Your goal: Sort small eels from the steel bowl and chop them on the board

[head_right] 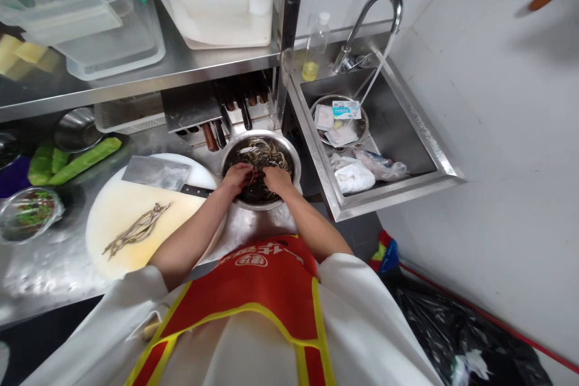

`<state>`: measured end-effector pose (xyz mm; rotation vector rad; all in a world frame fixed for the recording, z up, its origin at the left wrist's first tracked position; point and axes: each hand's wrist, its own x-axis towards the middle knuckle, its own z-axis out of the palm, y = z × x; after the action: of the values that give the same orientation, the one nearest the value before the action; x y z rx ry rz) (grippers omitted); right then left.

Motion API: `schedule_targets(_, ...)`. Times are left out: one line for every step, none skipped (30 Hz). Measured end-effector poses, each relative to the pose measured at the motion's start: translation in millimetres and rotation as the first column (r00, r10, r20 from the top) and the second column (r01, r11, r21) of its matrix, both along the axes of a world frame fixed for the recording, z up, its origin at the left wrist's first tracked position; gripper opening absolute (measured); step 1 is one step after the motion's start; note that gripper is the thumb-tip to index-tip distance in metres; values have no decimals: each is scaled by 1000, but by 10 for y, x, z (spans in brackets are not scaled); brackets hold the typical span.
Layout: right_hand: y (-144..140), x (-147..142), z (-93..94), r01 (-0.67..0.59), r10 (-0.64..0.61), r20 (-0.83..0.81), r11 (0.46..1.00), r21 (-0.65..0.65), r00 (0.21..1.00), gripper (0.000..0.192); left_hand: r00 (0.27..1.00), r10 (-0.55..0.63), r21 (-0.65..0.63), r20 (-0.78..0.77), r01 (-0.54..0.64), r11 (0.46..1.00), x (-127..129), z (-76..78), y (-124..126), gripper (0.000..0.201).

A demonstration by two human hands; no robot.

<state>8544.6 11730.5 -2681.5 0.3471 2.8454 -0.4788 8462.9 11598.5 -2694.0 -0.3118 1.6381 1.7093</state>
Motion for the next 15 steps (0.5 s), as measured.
schedule_targets(12,-11,-11,17,-17,-15,1000,-3,1000,25,1000,-18,-34,-20,17,999,-41,-40,78,16)
schedule_targets(22,-18,-19,38,-39,-36,999,-9,999,29,999,-30,-58,-39,28,998,-82,-73,149,19)
schedule_targets(32,-18,-23,62,-64,-61,998,-23,996,33,997,-45,-81,-60,40,996,-118,-97,206,22)
schedule_targets(42,-14,-24,85,-89,-88,995,-48,992,35,995,-65,-99,-79,57,993,-146,-109,248,25)
schedule_targets(52,-5,-22,104,-113,-114,991,-83,987,36,992,-87,-109,-92,77,991,-163,-108,272,26)
schedule_targets(64,7,-17,117,-134,-141,985,-127,981,35,989,-111,-113,-99,100,989,-169,-92,277,24)
schedule_targets(76,18,-7,123,-154,-171,976,-178,973,33,985,-136,-115,-102,125,986,-163,-63,265,21)
schedule_targets(86,27,7,127,-178,-209,964,-234,962,31,982,-161,-102,-94,152,983,-149,-23,237,17)
schedule_targets(95,32,26,128,-206,-250,947,-293,946,29,980,-183,-67,-75,178,982,-132,26,198,14)
schedule_targets(99,31,49,128,-239,-289,926,-354,927,26,978,-201,-9,-48,201,980,-115,80,150,14)
schedule_targets(100,23,77,124,-271,-318,901,-415,909,24,976,-216,65,-15,216,974,-100,137,100,17)
schedule_targets(94,9,108,114,-295,-330,874,-471,897,22,975,-224,143,16,219,965,-90,193,51,21)
schedule_targets(84,-10,140,103,-309,-326,848,-520,893,21,974,-223,210,42,209,955,-84,245,7,24)
schedule_targets(68,-31,172,96,-316,-311,823,-560,896,20,976,-210,255,60,189,948,-81,293,-30,27)
schedule_targets(48,-53,202,95,-320,-291,803,-589,901,19,980,-186,275,67,161,948,-81,335,-60,29)
